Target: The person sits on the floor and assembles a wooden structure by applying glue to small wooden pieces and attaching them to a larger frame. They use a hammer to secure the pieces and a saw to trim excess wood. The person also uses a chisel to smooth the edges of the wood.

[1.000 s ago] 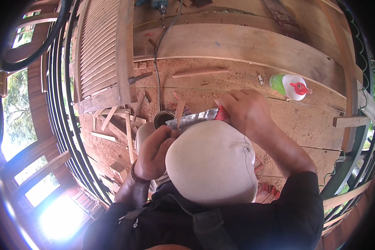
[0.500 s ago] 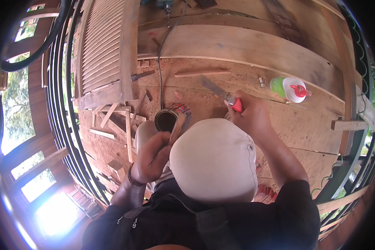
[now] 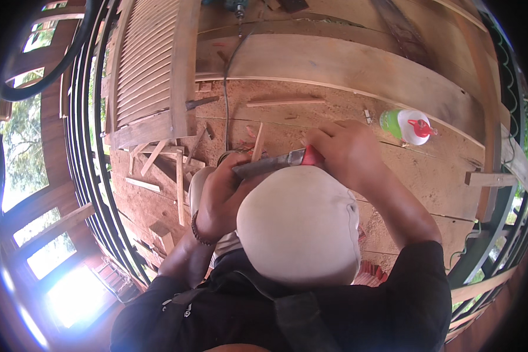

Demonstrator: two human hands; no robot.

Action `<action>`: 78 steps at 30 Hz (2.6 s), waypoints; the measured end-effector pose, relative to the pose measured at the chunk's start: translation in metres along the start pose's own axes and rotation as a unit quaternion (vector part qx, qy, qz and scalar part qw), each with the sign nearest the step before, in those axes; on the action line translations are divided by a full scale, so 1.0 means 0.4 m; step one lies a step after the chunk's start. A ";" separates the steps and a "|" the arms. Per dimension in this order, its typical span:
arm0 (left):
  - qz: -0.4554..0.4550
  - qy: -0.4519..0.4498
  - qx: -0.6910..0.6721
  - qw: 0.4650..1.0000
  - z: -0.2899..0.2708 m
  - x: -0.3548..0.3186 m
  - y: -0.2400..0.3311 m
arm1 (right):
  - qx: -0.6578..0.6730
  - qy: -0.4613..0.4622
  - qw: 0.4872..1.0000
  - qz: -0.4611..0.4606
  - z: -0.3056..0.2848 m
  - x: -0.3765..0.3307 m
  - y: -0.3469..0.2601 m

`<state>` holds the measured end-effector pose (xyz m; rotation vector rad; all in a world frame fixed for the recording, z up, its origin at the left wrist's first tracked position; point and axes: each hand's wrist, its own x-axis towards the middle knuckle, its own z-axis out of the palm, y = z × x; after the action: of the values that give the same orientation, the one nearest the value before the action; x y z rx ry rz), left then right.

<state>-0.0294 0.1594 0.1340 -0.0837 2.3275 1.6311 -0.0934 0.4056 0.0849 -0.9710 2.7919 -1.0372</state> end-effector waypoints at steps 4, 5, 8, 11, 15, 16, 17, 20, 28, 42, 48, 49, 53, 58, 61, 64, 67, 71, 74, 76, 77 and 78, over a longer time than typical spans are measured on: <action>-0.038 -0.015 0.065 0.997 -0.006 -0.004 0.057 | -0.008 0.010 1.000 0.022 -0.008 -0.014 -0.008; -0.059 -0.026 0.060 0.996 -0.010 -0.011 0.057 | -0.009 0.013 0.999 0.031 -0.008 -0.018 -0.009; -0.105 -0.046 0.049 0.992 -0.020 -0.025 0.056 | -0.009 0.022 0.999 0.041 -0.003 -0.019 -0.009; -0.107 -0.049 0.049 0.992 -0.030 -0.027 0.055 | -0.007 0.025 0.999 0.044 0.005 -0.013 -0.011; -0.104 -0.065 0.030 0.992 -0.049 -0.077 0.035 | 0.008 0.044 0.995 0.090 0.025 -0.036 -0.005; -0.105 -0.077 0.020 0.991 -0.055 -0.087 0.031 | 0.017 0.047 0.994 0.094 0.024 -0.036 -0.007; -0.109 -0.066 0.014 0.992 -0.051 -0.083 0.026 | 0.027 0.051 0.994 0.097 0.023 -0.036 -0.009; -0.113 -0.048 0.021 0.992 -0.040 -0.054 0.028 | 0.012 0.035 0.999 0.021 0.012 0.002 -0.010; -0.050 -0.091 0.082 0.991 -0.065 -0.082 0.033 | 0.021 0.042 0.995 0.092 0.028 -0.038 -0.009; 0.048 -0.041 0.209 0.976 -0.042 -0.083 0.047 | 0.075 0.046 0.989 0.119 0.047 -0.049 0.009; -0.213 0.040 -0.170 0.961 -0.050 -0.012 -0.024 | 0.024 0.018 0.963 0.269 0.098 0.000 0.039; -0.234 0.058 -0.258 0.936 -0.061 0.007 -0.047 | 0.014 0.039 0.964 0.264 0.114 0.036 0.067; -0.207 0.197 -0.427 0.858 -0.085 0.066 -0.204 | -0.083 0.038 0.966 0.241 0.194 0.187 0.235; -0.201 0.263 -0.436 0.837 -0.101 0.093 -0.307 | -0.230 0.040 0.950 0.208 0.215 0.234 0.288; -0.191 0.271 -0.425 0.842 -0.094 0.107 -0.330 | -0.261 0.070 0.943 0.193 0.238 0.217 0.302; -0.176 0.283 -0.432 0.838 -0.087 0.125 -0.334 | -0.276 0.129 0.938 0.164 0.266 0.200 0.302; -0.176 0.302 -0.446 0.824 -0.081 0.144 -0.312 | -0.281 0.236 0.923 0.117 0.258 0.196 0.264; -0.158 0.349 -0.472 0.794 -0.074 0.170 -0.282 | -0.061 0.266 0.961 0.043 0.276 0.190 0.164; -0.180 0.379 -0.439 0.794 -0.092 0.172 -0.315 | 0.133 0.143 0.981 -0.003 0.334 0.210 0.059; -0.176 0.382 -0.451 0.788 -0.094 0.171 -0.303 | 0.209 0.061 0.976 -0.001 0.379 0.230 0.004; -0.173 0.383 -0.456 0.784 -0.096 0.172 -0.298 | 0.234 0.037 0.972 0.006 0.391 0.250 -0.018; -0.166 0.347 -0.467 0.796 -0.105 0.164 -0.311 | 0.261 0.009 0.965 0.014 0.401 0.272 -0.045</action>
<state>-0.0740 0.0845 0.0160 -1.4072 1.4140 2.6366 -0.1374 0.2403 -0.0080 -0.8458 2.3255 -1.6568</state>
